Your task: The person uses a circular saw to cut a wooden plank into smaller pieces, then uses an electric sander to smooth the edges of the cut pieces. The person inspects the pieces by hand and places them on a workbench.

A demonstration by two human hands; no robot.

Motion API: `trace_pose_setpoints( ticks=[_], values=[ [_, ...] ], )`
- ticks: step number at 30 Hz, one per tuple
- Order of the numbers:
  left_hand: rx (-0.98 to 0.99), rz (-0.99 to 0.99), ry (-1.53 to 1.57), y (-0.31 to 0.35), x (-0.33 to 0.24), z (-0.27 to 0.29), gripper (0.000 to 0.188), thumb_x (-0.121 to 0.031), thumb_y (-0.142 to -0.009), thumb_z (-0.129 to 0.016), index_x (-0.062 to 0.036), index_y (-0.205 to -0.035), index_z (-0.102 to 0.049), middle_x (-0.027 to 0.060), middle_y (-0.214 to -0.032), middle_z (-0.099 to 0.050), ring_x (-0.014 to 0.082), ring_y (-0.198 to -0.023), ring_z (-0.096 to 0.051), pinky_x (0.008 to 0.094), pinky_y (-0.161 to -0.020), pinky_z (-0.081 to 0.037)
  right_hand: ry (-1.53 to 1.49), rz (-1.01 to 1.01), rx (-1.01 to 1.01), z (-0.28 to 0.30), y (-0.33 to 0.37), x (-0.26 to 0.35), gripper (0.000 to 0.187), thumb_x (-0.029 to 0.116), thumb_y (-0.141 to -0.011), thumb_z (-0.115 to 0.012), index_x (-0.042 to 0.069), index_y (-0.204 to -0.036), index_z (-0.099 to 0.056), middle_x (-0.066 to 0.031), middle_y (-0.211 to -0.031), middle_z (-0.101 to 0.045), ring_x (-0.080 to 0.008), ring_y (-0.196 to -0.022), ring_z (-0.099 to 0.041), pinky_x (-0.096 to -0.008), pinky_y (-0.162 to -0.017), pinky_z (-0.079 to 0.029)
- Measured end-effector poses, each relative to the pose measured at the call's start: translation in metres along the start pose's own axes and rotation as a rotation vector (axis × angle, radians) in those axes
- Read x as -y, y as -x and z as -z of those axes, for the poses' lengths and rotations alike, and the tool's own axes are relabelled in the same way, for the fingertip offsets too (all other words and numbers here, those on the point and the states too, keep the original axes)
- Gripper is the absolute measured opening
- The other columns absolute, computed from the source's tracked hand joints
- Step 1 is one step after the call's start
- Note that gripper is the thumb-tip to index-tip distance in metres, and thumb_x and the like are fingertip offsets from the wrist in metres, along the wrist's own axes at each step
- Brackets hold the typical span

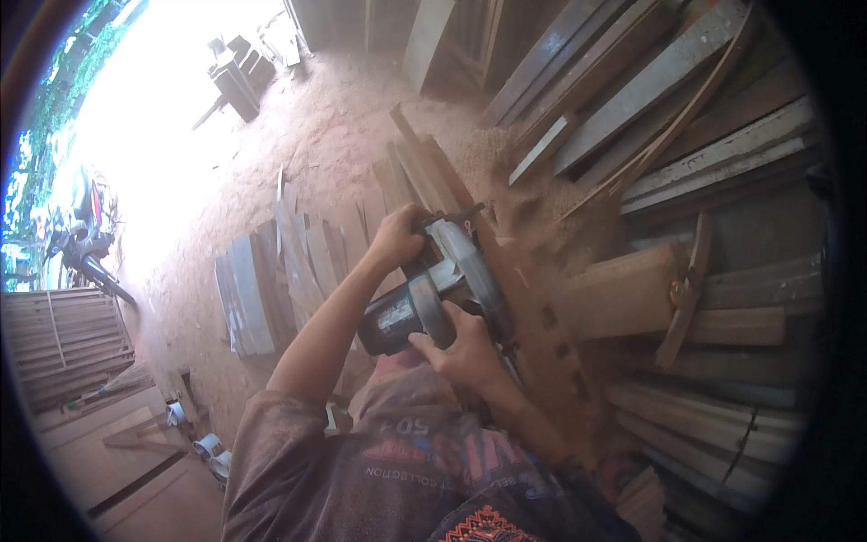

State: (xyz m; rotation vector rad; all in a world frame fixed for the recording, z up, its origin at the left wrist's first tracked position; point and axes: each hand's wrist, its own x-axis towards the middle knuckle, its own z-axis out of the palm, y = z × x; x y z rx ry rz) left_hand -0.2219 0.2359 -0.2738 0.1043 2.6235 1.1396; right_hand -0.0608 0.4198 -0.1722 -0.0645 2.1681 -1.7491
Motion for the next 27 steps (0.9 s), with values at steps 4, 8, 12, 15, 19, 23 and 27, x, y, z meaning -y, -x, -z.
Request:
trace_pose_setpoints(
  ticks=[4, 8, 12, 15, 19, 23, 27],
  values=[
    [0.019, 0.016, 0.001, -0.005, 0.001, 0.002, 0.051, -0.009, -0.078, -0.070, -0.0041, -0.129, -0.072, 0.0208, -0.118, -0.077, 0.0352, -0.116, -0.073, 0.0430, -0.101, -0.056, -0.029, -0.003, -0.017, 0.001, -0.002, 0.007, 0.033, 0.016, -0.093, -0.080, -0.004, -0.117, -0.070, -0.0186, -0.098, -0.077, -0.0232, -0.093, -0.075, -0.0380, -0.086, -0.057],
    [0.011, 0.016, 0.040, -0.007, 0.000, 0.004, 0.050, -0.009, -0.078, -0.071, -0.0045, -0.128, -0.072, 0.0202, -0.118, -0.077, 0.0341, -0.115, -0.073, 0.0425, -0.101, -0.056, -0.014, -0.036, -0.012, 0.003, -0.002, 0.014, 0.032, 0.016, -0.093, -0.079, -0.004, -0.117, -0.070, -0.0171, -0.097, -0.077, -0.0212, -0.092, -0.073, -0.0368, -0.086, -0.056],
    [0.026, 0.028, 0.030, -0.011, -0.002, 0.004, 0.049, -0.009, -0.078, -0.072, -0.0045, -0.127, -0.073, 0.0201, -0.117, -0.077, 0.0337, -0.114, -0.073, 0.0423, -0.101, -0.056, -0.026, -0.085, -0.009, 0.006, -0.003, 0.020, 0.031, 0.016, -0.093, -0.079, -0.003, -0.116, -0.070, -0.0154, -0.095, -0.076, -0.0193, -0.090, -0.072, -0.0359, -0.085, -0.055],
    [0.036, 0.032, 0.023, -0.012, -0.005, 0.006, 0.049, -0.010, -0.078, -0.072, -0.0044, -0.127, -0.073, 0.0205, -0.117, -0.077, 0.0335, -0.114, -0.073, 0.0424, -0.100, -0.056, -0.031, -0.081, -0.008, 0.007, -0.004, 0.024, 0.030, 0.016, -0.093, -0.079, -0.003, -0.115, -0.071, -0.0147, -0.094, -0.075, -0.0185, -0.089, -0.071, -0.0358, -0.083, -0.055],
    [0.042, 0.031, 0.042, -0.014, -0.010, 0.010, 0.050, -0.009, -0.078, -0.073, -0.0046, -0.128, -0.073, 0.0211, -0.119, -0.076, 0.0342, -0.116, -0.073, 0.0429, -0.101, -0.056, -0.013, -0.071, -0.026, 0.007, -0.006, 0.027, 0.031, 0.017, -0.092, -0.080, -0.003, -0.113, -0.070, -0.0181, -0.093, -0.075, -0.0248, -0.089, -0.073, -0.0387, -0.082, -0.056],
    [0.056, 0.054, 0.030, -0.017, -0.013, 0.014, 0.050, -0.008, -0.078, -0.073, -0.0046, -0.128, -0.073, 0.0214, -0.120, -0.076, 0.0352, -0.117, -0.073, 0.0436, -0.102, -0.056, -0.015, -0.066, -0.028, 0.008, -0.010, 0.030, 0.031, 0.017, -0.092, -0.081, -0.003, -0.113, -0.070, -0.0174, -0.093, -0.075, -0.0242, -0.089, -0.073, -0.0381, -0.082, -0.056],
    [0.047, 0.042, 0.013, -0.020, -0.015, 0.017, 0.050, -0.007, -0.079, -0.071, -0.0045, -0.129, -0.072, 0.0215, -0.120, -0.076, 0.0350, -0.117, -0.073, 0.0437, -0.103, -0.056, -0.048, -0.078, -0.005, 0.010, -0.013, 0.032, 0.031, 0.015, -0.093, -0.080, -0.003, -0.116, -0.071, -0.0135, -0.095, -0.076, -0.0173, -0.090, -0.071, -0.0347, -0.083, -0.056]
  ],
)
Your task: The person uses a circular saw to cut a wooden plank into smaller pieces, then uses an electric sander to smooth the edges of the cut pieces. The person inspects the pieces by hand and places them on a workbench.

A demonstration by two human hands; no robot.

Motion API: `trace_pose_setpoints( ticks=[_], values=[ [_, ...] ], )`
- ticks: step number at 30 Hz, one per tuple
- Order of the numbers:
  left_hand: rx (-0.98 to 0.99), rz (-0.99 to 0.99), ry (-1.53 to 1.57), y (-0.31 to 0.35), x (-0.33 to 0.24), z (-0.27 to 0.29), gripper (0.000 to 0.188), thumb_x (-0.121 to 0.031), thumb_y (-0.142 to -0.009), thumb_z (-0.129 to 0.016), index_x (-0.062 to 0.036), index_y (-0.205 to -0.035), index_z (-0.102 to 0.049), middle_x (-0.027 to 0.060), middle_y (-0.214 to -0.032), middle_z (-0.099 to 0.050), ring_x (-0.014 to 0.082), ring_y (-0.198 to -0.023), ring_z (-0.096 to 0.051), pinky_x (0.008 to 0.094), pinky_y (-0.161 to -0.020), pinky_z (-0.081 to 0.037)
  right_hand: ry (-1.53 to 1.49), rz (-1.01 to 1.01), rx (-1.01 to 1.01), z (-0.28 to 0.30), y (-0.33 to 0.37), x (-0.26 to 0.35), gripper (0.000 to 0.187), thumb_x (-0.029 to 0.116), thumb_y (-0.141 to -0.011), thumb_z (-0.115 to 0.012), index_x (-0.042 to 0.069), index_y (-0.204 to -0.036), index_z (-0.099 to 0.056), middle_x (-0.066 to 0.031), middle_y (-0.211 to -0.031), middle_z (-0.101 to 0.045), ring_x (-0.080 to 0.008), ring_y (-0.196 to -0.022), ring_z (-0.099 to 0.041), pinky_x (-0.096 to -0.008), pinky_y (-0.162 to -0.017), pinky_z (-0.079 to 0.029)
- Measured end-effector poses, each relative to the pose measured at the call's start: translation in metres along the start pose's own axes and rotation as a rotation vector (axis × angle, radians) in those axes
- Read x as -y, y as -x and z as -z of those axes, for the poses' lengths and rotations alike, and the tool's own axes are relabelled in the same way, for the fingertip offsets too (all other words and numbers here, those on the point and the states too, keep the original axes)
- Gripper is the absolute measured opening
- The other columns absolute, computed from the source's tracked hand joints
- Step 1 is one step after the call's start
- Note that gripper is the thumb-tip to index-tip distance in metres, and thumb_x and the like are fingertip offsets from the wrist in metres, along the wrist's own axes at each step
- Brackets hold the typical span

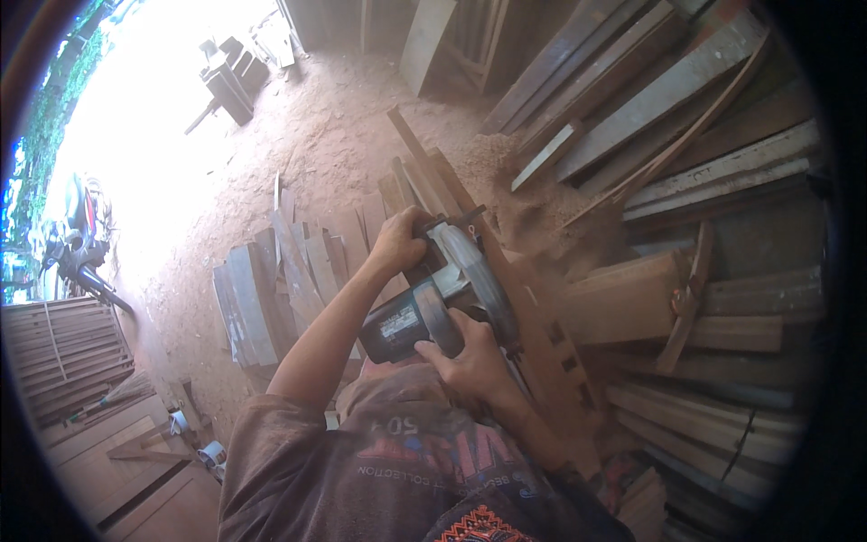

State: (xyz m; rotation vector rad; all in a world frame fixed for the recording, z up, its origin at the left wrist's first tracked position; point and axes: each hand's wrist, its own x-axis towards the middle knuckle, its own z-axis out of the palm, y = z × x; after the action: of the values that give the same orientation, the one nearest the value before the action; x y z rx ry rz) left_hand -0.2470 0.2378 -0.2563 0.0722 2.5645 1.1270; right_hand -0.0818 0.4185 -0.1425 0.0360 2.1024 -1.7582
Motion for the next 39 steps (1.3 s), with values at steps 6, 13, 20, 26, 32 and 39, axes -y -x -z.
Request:
trace_pose_setpoints(
  ticks=[6, 13, 20, 26, 32, 39],
  values=[
    [0.012, 0.035, 0.060, 0.000, -0.009, 0.003, 0.047, -0.005, -0.079, -0.069, -0.0038, -0.126, -0.072, 0.0239, -0.122, -0.074, 0.0408, -0.122, -0.068, 0.0466, -0.105, -0.053, -0.007, -0.025, 0.010, 0.004, -0.002, 0.006, 0.033, 0.016, -0.093, -0.079, -0.004, -0.119, -0.070, -0.0145, -0.097, -0.076, -0.0187, -0.092, -0.072, -0.0351, -0.085, -0.056],
    [0.025, 0.020, 0.015, -0.007, -0.012, 0.011, 0.049, -0.006, -0.081, -0.071, -0.0050, -0.129, -0.072, 0.0204, -0.119, -0.077, 0.0343, -0.115, -0.073, 0.0429, -0.101, -0.057, 0.018, -0.066, 0.012, 0.005, -0.006, 0.020, 0.036, 0.017, -0.093, -0.079, -0.004, -0.121, -0.070, -0.0167, -0.099, -0.077, -0.0210, -0.093, -0.073, -0.0369, -0.087, -0.056],
    [0.012, 0.038, 0.039, -0.012, -0.014, 0.015, 0.049, -0.005, -0.080, -0.070, -0.0054, -0.130, -0.072, 0.0215, -0.118, -0.076, 0.0345, -0.115, -0.073, 0.0431, -0.100, -0.057, 0.050, -0.041, -0.004, 0.005, -0.013, 0.018, 0.037, 0.018, -0.093, -0.080, -0.004, -0.121, -0.070, -0.0180, -0.099, -0.077, -0.0226, -0.093, -0.073, -0.0376, -0.086, -0.056],
    [0.030, 0.028, 0.031, -0.012, -0.017, 0.015, 0.052, -0.004, -0.078, -0.070, -0.0048, -0.130, -0.071, 0.0216, -0.116, -0.076, 0.0344, -0.114, -0.073, 0.0431, -0.099, -0.057, 0.058, -0.046, -0.014, 0.006, -0.012, 0.020, 0.037, 0.018, -0.093, -0.080, -0.005, -0.119, -0.070, -0.0202, -0.099, -0.077, -0.0255, -0.094, -0.074, -0.0391, -0.087, -0.056],
    [0.041, 0.026, 0.043, -0.017, -0.018, 0.022, 0.052, -0.004, -0.079, -0.069, -0.0035, -0.131, -0.071, 0.0214, -0.117, -0.076, 0.0331, -0.115, -0.073, 0.0430, -0.100, -0.057, 0.031, 0.029, -0.030, 0.005, -0.018, 0.024, 0.033, 0.019, -0.092, -0.081, -0.005, -0.112, -0.067, -0.0259, -0.094, -0.075, -0.0373, -0.093, -0.077, -0.0448, -0.084, -0.057],
    [0.069, 0.050, 0.053, -0.022, -0.015, 0.020, 0.054, -0.003, -0.080, -0.068, -0.0026, -0.133, -0.069, 0.0211, -0.121, -0.076, 0.0322, -0.117, -0.073, 0.0416, -0.103, -0.056, 0.015, 0.073, -0.049, 0.005, -0.019, 0.025, 0.032, 0.017, -0.091, -0.081, -0.005, -0.109, -0.066, -0.0284, -0.092, -0.074, -0.0407, -0.093, -0.078, -0.0460, -0.082, -0.059]
  ],
)
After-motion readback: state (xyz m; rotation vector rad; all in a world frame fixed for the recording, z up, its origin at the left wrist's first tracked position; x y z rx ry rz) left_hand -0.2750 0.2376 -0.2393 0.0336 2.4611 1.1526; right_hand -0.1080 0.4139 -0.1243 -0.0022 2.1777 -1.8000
